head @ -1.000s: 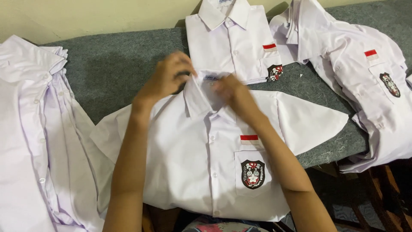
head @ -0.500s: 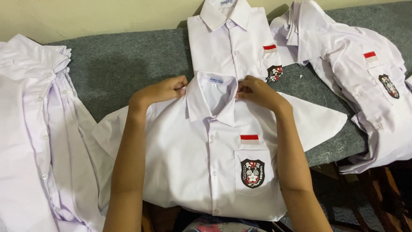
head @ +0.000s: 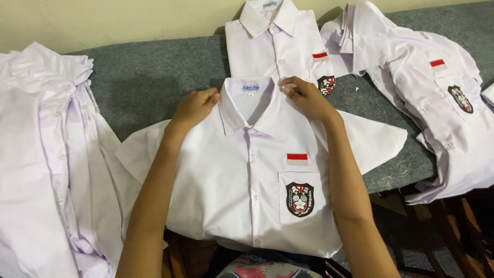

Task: A person is smoothing and folding white collared shirts on a work table in a factory setting.

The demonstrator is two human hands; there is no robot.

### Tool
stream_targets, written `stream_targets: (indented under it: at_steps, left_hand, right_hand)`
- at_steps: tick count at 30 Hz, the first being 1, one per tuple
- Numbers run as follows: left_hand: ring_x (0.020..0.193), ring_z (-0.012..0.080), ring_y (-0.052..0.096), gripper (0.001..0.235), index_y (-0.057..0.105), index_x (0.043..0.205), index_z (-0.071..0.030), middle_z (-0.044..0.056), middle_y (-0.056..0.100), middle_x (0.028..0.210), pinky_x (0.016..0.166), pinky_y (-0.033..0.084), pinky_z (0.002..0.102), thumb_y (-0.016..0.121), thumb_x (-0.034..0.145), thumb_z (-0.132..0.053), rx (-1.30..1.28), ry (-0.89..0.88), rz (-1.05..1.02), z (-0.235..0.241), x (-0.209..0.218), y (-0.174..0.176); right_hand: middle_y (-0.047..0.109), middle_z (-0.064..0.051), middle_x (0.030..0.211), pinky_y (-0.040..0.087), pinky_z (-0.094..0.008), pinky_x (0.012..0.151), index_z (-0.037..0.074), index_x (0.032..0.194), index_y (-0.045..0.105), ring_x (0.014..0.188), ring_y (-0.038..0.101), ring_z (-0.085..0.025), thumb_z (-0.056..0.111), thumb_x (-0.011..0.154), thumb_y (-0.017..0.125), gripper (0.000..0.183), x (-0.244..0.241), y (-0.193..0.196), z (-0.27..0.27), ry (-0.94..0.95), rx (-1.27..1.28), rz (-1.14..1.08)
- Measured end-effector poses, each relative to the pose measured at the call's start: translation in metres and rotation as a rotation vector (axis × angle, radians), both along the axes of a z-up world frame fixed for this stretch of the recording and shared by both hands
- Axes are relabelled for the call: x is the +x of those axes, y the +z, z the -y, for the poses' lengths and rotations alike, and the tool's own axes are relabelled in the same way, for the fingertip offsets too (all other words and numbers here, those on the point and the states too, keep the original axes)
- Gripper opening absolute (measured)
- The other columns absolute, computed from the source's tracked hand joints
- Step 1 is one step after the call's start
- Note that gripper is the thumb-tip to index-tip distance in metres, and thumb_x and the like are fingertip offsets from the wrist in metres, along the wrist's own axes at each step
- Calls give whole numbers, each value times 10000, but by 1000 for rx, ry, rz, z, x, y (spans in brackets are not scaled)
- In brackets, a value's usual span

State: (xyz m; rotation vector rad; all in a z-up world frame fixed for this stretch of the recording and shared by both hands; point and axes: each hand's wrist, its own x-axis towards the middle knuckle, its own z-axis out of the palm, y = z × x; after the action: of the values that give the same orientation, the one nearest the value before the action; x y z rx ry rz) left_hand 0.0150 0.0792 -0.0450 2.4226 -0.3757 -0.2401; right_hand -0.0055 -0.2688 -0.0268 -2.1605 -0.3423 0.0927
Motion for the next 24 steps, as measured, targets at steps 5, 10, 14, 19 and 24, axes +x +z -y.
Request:
stream_targets:
  at_steps: [5,10,14,19,24]
  left_hand:
    - [1266,323,597,672,626,1413,-171,105,655,1344,1053,462,457,330,1055,-657,-134,-49,-56,10,-19,51]
    - [1286,334,581,552,638,1382,-184,80,610,1412,1052,471,450,479,1047,-593,-113,-117,8,16,-13,40]
    - [1190,376,640,502,698,1274,-187,88,723,1237,1011,490,502,557,1001,-584,-98,-19,35,23,-9,22]
    - [1133,293,683,418,726,1155,-239,22,757,1137,963,515,428,567,1003,-595,-111,87,70,23,-1,-12]
    - [975,307,735,310,735,1014,-214,18,780,974,882,543,451,571,1031,-476,-167,140,182,28,-10,-11]
  right_hand:
    - [690,-242,1081,507,-523,937,73,1452,551,1072,646,-351,318,1122,464,420,-6,2,-12,53,93,65]
    - [648,-245,1209,460,-548,1007,-36,1267,677,1200,601,-404,191,1057,623,314,5,-21,-14,136,135,157]
    - [693,-120,1079,582,-348,785,69,1255,708,921,633,-176,176,1006,692,270,15,-40,-11,81,293,-1]
    - [719,-94,1021,578,-345,811,63,1256,726,918,599,-147,173,1023,672,263,8,-32,-11,71,318,-49]
    - [683,-58,902,587,-266,676,54,1130,754,749,618,-105,172,972,761,197,13,-39,-26,-87,356,-5]
